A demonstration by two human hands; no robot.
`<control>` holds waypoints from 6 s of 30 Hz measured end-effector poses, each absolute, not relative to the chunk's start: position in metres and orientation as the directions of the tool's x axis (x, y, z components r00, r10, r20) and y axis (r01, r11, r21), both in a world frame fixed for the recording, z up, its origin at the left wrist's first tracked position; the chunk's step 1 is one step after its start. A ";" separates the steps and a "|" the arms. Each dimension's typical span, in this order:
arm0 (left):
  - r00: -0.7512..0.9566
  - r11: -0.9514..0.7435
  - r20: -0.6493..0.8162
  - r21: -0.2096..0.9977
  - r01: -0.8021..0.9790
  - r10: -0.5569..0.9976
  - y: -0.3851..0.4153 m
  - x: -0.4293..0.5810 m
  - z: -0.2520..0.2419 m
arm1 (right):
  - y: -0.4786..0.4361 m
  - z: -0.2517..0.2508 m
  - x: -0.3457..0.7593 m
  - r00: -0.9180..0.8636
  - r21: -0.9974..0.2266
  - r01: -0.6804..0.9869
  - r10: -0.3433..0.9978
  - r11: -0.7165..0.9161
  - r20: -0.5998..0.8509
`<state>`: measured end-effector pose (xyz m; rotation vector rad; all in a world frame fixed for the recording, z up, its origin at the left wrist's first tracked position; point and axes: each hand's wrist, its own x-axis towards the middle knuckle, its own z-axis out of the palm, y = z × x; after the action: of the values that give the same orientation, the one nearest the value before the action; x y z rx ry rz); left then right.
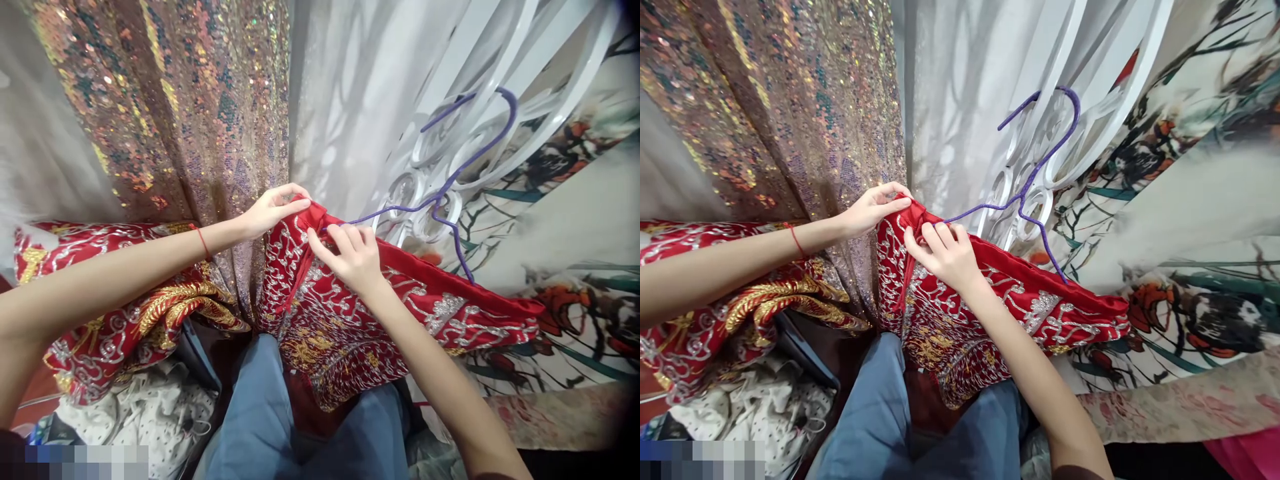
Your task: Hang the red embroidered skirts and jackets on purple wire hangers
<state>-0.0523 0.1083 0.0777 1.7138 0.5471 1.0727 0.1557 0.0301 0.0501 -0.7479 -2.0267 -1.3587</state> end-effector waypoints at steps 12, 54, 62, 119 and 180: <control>0.530 -0.344 0.343 0.934 -0.100 0.775 0.114 -0.050 0.076 | 0.061 0.162 0.138 -0.185 -0.481 0.520 0.643 0.706 0.743; 0.434 -0.255 0.261 0.964 -0.072 0.863 0.094 -0.045 0.084 | -0.021 -0.110 0.035 0.262 -0.936 -0.349 0.956 -0.035 -0.133; 0.433 -0.264 0.279 0.960 -0.095 0.857 0.093 -0.045 0.086 | -0.048 -0.075 0.032 0.276 -0.952 -0.306 0.959 0.017 -0.071; 0.052 -0.285 0.309 0.786 0.549 0.950 -0.061 -0.023 -0.108 | -0.043 -0.003 0.045 0.334 -0.945 -0.170 0.919 0.279 0.211; -0.295 -0.674 0.797 0.604 0.427 0.528 0.054 -0.023 0.034 | -0.068 0.026 0.304 0.426 -0.433 0.887 0.074 0.160 0.902</control>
<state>-0.0229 0.0538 0.0338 1.8205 1.2357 2.1396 0.3039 -0.0681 0.0257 -1.2870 -0.9788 -0.7390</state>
